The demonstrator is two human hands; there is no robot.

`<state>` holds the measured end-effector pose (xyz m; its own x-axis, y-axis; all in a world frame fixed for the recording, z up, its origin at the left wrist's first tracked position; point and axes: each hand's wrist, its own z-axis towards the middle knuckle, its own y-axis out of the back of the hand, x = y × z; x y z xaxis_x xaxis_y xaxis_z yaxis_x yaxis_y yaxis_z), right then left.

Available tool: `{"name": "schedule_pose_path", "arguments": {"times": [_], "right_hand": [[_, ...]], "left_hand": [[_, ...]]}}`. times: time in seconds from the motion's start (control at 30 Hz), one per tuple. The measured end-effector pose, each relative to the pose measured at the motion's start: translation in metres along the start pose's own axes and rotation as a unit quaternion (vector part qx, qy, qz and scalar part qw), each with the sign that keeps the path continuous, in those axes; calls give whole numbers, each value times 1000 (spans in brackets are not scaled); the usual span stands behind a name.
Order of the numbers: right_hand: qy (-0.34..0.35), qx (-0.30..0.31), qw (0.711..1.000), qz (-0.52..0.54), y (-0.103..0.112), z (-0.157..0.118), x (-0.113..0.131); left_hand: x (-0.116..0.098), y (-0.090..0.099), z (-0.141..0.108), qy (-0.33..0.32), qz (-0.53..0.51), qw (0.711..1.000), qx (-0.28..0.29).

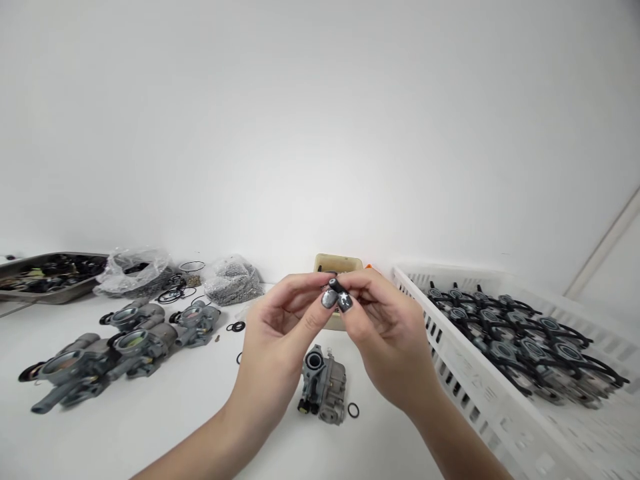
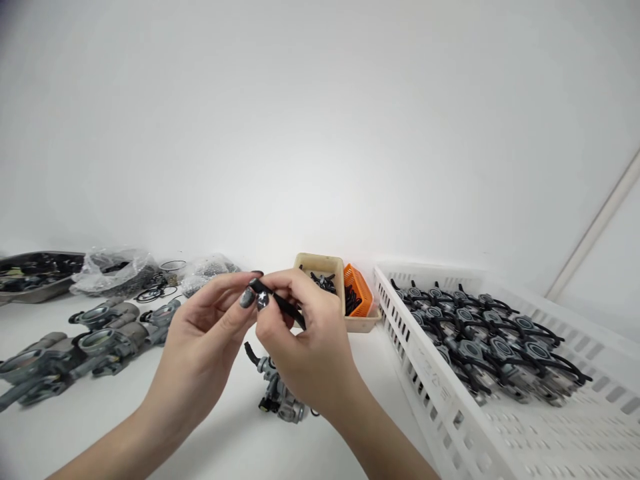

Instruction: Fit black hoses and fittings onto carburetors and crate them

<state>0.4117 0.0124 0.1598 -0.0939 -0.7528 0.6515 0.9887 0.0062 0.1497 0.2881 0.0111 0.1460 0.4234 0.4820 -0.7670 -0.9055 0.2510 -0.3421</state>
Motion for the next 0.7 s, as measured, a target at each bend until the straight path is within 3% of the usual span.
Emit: {"name": "schedule_pose_path", "arguments": {"times": [0.43, 0.7], "right_hand": [[6, 61, 996, 71, 4, -2, 1], [-32, 93, 985, 140, 8, -2, 2]], "left_hand": [[0, 4, 2, -58, 78, 995, 15], [-7, 5, 2, -104, 115, 987, 49]]}}
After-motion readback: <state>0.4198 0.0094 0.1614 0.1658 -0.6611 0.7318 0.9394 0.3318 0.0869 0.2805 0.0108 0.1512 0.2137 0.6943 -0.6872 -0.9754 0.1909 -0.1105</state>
